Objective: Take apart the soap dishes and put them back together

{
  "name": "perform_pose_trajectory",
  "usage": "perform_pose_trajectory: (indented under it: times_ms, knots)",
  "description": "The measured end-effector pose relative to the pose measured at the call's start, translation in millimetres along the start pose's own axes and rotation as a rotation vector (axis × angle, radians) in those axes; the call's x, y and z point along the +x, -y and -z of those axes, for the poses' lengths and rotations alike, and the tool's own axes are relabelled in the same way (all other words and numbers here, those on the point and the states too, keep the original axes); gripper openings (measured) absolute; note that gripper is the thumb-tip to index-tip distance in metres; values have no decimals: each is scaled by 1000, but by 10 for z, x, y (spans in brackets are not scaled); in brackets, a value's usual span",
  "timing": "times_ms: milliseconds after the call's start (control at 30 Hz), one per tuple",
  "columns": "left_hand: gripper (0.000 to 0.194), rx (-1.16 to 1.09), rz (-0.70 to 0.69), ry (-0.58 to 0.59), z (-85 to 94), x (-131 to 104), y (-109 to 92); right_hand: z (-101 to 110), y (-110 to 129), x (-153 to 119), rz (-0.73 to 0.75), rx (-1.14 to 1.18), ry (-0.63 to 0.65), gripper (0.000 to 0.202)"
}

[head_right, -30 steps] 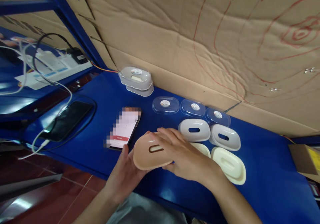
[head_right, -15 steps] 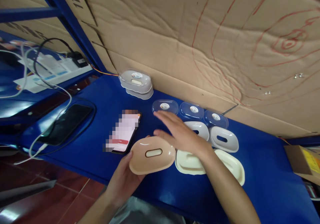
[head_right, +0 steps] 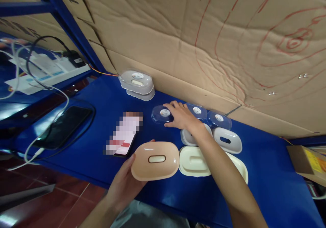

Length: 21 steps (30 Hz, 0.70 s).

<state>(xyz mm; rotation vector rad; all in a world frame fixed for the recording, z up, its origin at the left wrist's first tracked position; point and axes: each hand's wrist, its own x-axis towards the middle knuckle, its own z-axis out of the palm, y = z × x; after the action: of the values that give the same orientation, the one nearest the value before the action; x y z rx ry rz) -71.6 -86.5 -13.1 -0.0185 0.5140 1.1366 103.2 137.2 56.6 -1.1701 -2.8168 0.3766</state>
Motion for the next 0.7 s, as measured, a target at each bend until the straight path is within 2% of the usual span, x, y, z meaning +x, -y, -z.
perform_pose_trajectory:
  times_ms: [100, 200, 300, 400, 533, 700]
  knots:
    - [59, 14, 0, 15, -9, 1, 3, 107, 77, -166, -15, 13, -65, 73]
    - [59, 20, -6, 66, -4, 9, 11, 222, 259, -536, 10, 119, -111, 77]
    - [58, 49, -14, 85, 10, 13, 23, 232, 518, -995, 47, 272, -28, 82]
    - [63, 99, -21, 84, 40, 6, 41, 101, 728, -1325, 38, 293, 26, 92]
    - [71, 173, -55, 134, 92, -8, 67, -94, 831, -1477, 13, 287, 14, 96]
    - [79, 249, -90, 174, 86, -18, 60, -162, 865, -1534, 46, 273, -35, 99]
